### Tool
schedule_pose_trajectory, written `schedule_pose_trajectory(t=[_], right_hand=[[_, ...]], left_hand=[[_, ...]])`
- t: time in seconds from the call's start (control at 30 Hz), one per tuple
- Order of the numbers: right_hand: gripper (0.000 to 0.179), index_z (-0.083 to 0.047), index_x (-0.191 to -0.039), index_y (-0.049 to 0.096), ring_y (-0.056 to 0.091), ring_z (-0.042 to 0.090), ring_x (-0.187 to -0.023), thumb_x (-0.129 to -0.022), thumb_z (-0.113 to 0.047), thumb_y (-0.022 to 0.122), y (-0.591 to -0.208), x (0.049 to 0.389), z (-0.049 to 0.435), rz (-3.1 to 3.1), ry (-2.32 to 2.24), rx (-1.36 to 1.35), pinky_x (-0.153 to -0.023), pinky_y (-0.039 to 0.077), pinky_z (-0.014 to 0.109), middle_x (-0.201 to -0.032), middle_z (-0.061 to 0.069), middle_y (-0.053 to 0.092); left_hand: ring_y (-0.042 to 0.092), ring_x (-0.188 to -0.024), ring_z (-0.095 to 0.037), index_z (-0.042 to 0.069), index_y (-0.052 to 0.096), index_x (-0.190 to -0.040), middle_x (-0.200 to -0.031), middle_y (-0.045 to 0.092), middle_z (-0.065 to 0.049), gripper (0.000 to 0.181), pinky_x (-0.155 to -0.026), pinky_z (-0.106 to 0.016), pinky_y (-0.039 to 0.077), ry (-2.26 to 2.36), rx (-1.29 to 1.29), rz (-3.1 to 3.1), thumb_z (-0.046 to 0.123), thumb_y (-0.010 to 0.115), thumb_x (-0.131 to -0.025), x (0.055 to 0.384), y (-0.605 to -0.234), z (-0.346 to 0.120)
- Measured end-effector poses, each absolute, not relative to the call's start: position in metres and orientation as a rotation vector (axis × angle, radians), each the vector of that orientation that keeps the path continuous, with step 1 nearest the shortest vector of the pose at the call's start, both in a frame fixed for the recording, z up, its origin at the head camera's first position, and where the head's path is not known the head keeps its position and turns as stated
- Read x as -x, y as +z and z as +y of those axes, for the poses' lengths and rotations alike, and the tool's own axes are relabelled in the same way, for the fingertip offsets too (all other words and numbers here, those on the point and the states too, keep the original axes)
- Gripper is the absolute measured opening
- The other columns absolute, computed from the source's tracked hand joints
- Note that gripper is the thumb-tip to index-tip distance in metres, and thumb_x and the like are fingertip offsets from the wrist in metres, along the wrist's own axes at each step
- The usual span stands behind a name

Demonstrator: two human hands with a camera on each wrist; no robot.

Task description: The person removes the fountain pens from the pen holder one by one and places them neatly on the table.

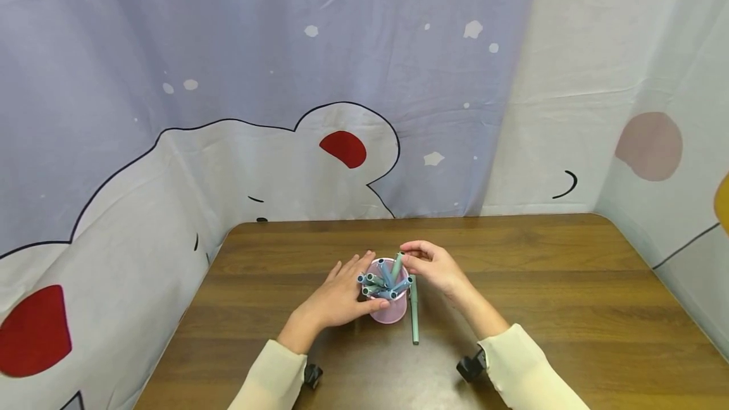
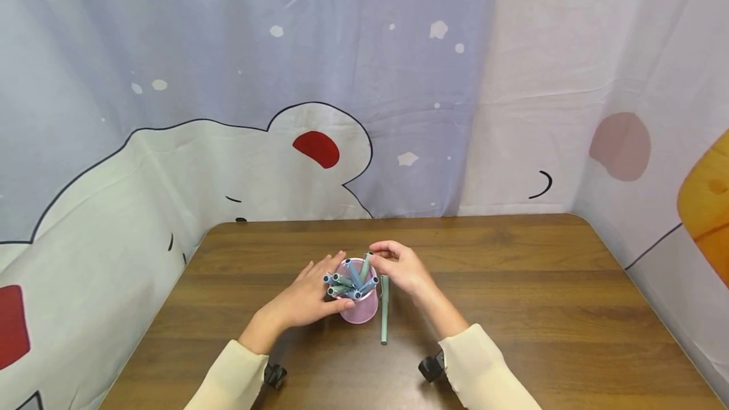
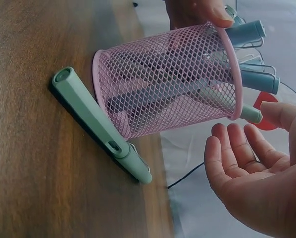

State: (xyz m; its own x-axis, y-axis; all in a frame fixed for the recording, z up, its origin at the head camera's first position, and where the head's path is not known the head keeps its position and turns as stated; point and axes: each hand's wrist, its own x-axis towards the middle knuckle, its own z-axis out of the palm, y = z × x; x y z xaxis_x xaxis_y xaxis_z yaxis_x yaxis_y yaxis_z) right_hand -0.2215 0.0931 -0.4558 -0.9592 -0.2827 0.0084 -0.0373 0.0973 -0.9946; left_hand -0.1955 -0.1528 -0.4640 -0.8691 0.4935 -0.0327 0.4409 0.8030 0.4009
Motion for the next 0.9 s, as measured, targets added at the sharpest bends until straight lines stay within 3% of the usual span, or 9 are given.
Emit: schedule_pose_trajectory(t=[0.23, 0.9], right_hand=[[0.037, 0.011, -0.125, 0.061, 0.064, 0.013, -0.093, -0.096, -0.010, 0.068, -0.4572, 0.2216, 0.0892, 2.195, -1.958, 0.301, -0.082, 0.056, 0.024, -0.105, 0.011, 0.068], [0.026, 0.003, -0.115, 0.070, 0.065, 0.012, -0.090, -0.094, -0.013, 0.071, -0.4556, 0.2228, 0.0864, 2.278, -1.927, 0.221, -0.082, 0.054, 0.026, -0.101, 0.007, 0.072]], left_hand=[[0.017, -0.156, -0.030, 0.018, 0.013, -0.164, -0.170, 0.017, 0.001, 0.105, -0.124, -0.058, 0.010, 0.585, -0.748, 2.845, 0.081, 0.047, -0.088, 0.1951, -0.4637, -0.1530], [0.016, -0.156, -0.026, 0.019, 0.013, -0.164, -0.170, 0.017, 0.002, 0.104, -0.124, -0.057, 0.010, 0.572, -0.736, 2.843, 0.079, 0.049, -0.088, 0.1952, -0.4620, -0.1520]])
